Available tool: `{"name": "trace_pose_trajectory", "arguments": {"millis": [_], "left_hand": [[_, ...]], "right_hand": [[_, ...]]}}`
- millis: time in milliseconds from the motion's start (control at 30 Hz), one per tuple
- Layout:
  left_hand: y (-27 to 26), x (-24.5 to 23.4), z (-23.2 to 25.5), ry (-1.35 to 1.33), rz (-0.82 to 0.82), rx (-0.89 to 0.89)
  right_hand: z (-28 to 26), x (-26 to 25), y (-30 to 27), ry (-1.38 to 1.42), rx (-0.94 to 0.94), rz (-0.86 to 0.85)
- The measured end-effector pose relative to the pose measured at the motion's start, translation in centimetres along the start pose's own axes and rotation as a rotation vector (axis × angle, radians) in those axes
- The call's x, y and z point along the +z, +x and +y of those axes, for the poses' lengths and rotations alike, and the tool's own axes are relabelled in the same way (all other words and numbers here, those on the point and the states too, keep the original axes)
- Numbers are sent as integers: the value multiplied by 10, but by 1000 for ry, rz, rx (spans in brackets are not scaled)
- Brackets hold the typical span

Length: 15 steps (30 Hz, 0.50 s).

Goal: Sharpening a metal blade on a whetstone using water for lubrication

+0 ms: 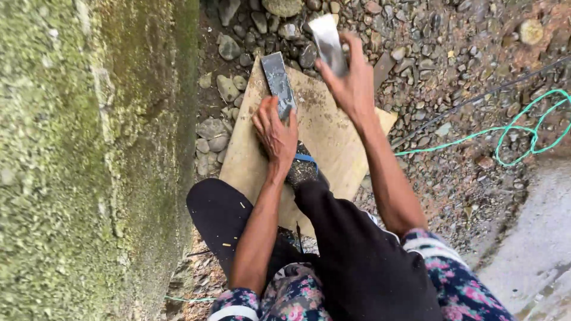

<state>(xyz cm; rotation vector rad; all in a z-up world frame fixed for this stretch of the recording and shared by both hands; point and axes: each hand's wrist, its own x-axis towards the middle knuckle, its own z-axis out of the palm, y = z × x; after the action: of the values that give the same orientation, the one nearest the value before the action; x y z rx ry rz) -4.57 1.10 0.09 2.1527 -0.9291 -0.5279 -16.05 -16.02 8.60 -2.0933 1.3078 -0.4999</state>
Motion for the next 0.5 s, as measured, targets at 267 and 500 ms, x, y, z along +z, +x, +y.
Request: {"name": "trace_pose_trajectory", "arguments": {"millis": [267,500], "left_hand": [[116,-32,-52,679,-462,606],[118,-63,47,747,-721,275]], "right_hand": [[47,-5,-123,156,411,-9],[36,-2,-125,194,380,98]]}}
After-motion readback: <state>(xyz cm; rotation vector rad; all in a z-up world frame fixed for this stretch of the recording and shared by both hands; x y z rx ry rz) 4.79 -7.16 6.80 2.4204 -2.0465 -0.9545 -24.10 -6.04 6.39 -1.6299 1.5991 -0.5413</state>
